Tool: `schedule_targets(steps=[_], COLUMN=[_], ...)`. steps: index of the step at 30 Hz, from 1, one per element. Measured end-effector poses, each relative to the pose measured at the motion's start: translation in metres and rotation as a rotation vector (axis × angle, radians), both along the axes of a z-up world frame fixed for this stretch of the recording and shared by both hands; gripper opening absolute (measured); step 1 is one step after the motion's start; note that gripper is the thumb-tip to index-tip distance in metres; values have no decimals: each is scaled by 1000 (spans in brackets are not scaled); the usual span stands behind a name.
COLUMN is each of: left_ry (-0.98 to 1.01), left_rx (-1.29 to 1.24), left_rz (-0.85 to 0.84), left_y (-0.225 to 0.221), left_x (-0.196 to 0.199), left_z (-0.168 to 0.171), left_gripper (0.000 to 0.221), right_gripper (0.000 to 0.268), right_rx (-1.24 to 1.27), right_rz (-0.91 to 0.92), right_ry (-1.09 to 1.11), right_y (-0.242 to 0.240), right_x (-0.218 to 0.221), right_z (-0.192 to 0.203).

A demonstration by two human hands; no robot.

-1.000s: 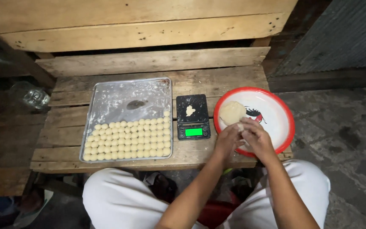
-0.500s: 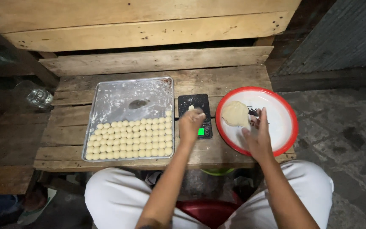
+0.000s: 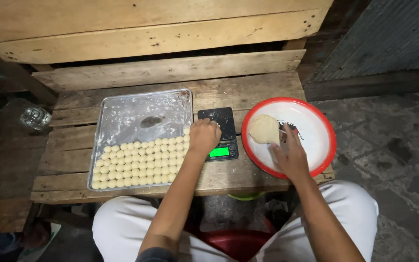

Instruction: Weighing small pieces of dough on a digital scale and rolling them into balls by hand.

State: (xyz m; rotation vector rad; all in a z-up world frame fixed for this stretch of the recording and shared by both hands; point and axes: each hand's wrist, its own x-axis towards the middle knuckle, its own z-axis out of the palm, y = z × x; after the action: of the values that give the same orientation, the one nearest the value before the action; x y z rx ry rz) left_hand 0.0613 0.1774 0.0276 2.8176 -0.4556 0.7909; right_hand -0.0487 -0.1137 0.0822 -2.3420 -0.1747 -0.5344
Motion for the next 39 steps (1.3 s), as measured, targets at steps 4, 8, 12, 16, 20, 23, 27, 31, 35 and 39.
schedule_targets(steps=[4,8,12,16,20,23,27,31,35,39], left_ry=[44,221,850,98,812,768,791,841,1034,1159], left_rx=[-3,-125,-841,-5,-290,-436,-491,-269,-41,86], left_rz=[54,43,-37,-389,-617,-684,-683,-639,-565,-596], left_y=[2,-14,-48,-72,-74,-66,-57,-56,-62,-63], left_x=[1,-33,-153,-220,-285,-295,-281,-275,-278,-285], left_z=[9,42,135,10,-1,-4,3,-13,-5,-16], left_gripper=[16,33,56,43,12,10,12,19,29,31], right_gripper=[54,48,47,48,40,33,32,31,43,38], right_rx=[71,25,-27,-24,-29,-39,-19,-101,-172,-81], right_rz=[-40,-79,-210,-204,-193,-201,-193,-84,16,77], right_ry=[15,76,271,396,294,271,290,73,-100,-93], right_y=[-13,-8,-3,6,5,7,10,11,26,53], right_x=[7,4,9,8,9,9,5,0,-3,9], right_z=[-15,-9,-13,16,4,4,1,-7,-12,-13])
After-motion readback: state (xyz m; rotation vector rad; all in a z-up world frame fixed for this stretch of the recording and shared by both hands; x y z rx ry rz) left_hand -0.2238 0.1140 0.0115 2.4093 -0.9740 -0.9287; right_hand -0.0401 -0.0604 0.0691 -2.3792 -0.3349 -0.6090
